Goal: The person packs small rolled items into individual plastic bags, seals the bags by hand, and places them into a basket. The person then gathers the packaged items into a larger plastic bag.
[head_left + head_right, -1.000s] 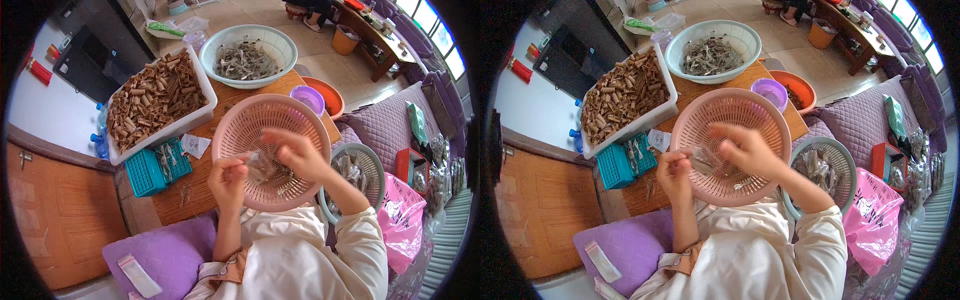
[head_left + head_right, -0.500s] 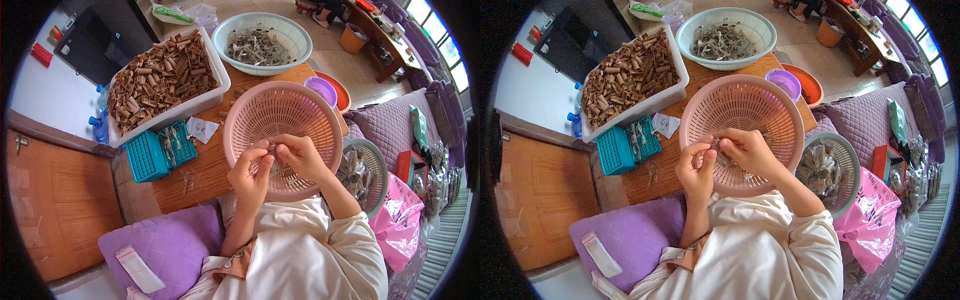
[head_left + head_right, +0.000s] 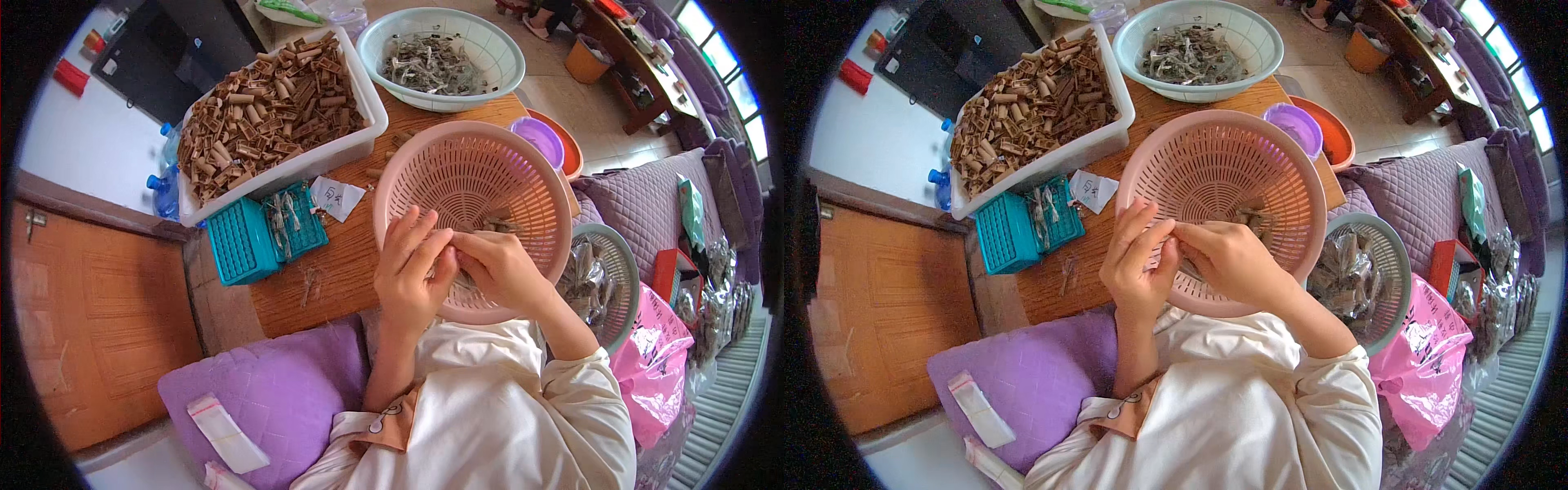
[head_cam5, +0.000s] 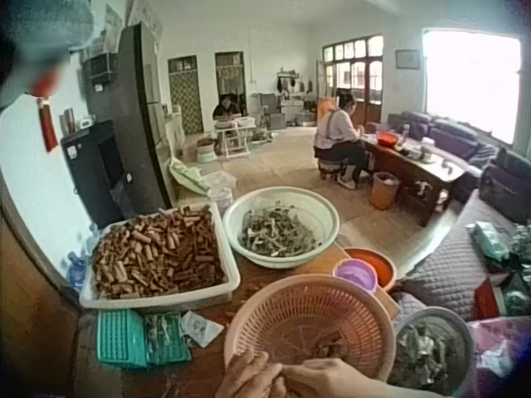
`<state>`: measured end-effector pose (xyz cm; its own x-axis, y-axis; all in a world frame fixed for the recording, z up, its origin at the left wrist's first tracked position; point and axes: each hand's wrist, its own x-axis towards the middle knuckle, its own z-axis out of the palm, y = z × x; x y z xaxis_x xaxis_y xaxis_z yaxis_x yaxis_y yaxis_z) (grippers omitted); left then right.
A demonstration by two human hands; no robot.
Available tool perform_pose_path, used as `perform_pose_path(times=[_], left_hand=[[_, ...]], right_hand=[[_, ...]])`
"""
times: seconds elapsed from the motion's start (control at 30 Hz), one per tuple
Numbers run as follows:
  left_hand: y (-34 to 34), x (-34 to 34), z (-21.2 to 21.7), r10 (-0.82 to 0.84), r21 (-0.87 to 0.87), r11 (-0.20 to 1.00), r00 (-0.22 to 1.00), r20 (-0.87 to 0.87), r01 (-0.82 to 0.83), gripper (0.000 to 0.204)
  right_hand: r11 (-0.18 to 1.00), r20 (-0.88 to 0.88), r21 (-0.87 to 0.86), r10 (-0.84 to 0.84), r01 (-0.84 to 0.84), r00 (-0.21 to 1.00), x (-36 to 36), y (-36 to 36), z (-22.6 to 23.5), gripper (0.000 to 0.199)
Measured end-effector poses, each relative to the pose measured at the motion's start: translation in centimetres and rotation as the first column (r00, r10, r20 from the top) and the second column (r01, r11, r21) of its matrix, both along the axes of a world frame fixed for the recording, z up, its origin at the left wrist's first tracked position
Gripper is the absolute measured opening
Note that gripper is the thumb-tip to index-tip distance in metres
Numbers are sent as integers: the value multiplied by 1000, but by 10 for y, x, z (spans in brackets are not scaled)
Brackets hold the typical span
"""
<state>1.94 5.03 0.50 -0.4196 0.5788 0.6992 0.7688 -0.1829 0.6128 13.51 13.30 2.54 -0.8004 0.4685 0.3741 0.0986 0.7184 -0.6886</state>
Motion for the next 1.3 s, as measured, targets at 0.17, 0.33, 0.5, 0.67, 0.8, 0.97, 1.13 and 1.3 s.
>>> perform_pose_path(times=[0.17,0.33,0.5,0.67,0.8,0.97,1.13,1.3], left_hand=[[0,-4,-3,-17,-31,999,999,48,19,15],[-5,-4,-8,-53,-106,989,918,392,103,5],[-16,-60,-37,0,225,941,666,746,-252,8],[-22,-28,-15,17,130,989,941,338,-64,8],[-13,-2,1,-101,95,992,974,202,83,17],[-8,-2,-3,-82,77,994,990,113,74,20],[-7,-3,-4,-84,72,994,994,75,79,21],[-6,-3,-4,-107,30,994,982,159,104,16]], right_hand=[[945,193,319,14,-76,981,2,-1,10,23],[916,266,380,23,-127,964,5,-5,16,25],[995,48,71,65,-68,997,13,-7,13,22],[994,75,-16,-111,113,991,6,-6,15,20],[987,68,-81,-137,142,988,-2,-5,15,23],[994,47,38,-100,99,994,-5,-8,12,26],[938,119,345,-66,21,991,-8,-12,15,31],[915,174,403,-56,-19,983,-3,-8,14,28]])
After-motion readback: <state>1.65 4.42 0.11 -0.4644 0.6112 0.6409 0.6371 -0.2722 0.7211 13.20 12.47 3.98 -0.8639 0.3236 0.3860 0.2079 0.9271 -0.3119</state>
